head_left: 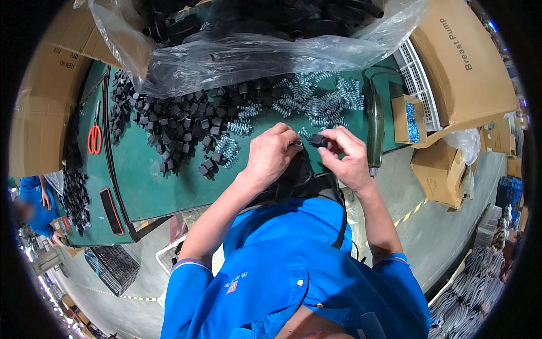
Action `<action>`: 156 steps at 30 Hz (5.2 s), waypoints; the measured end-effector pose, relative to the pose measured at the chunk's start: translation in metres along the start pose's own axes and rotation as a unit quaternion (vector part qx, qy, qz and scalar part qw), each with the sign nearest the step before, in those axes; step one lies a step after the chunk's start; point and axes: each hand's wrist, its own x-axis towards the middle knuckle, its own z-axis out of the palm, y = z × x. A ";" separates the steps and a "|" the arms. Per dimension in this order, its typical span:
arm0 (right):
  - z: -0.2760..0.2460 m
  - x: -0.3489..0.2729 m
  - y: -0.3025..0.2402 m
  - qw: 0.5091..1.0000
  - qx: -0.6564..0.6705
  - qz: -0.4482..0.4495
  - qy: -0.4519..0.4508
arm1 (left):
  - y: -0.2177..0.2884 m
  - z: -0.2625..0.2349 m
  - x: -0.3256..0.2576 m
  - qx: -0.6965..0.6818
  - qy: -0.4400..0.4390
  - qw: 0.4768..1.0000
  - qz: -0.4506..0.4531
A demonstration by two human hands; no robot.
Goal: The person assembles small black plastic components with metal springs on a green workbench. They insert springs into the parts, use a power screwdriver to fasten them, and place the finished assemblies into a plastic bag. The process is repeated for multiple units.
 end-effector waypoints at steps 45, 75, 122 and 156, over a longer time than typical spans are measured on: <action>0.039 -0.017 0.013 0.995 -0.039 0.057 0.074 | -0.007 -0.006 -0.048 -0.680 -0.128 0.602 -0.398; 0.048 -0.033 0.041 0.986 -0.165 -0.032 -0.009 | 0.008 -0.001 -0.033 0.046 0.035 0.998 0.024; 0.007 0.031 -0.028 0.883 0.435 -0.085 0.158 | 0.022 0.017 -0.028 0.252 -0.093 0.963 0.012; 0.003 0.048 -0.029 0.876 0.461 0.020 -0.140 | 0.014 0.019 -0.031 0.240 -0.056 0.968 0.038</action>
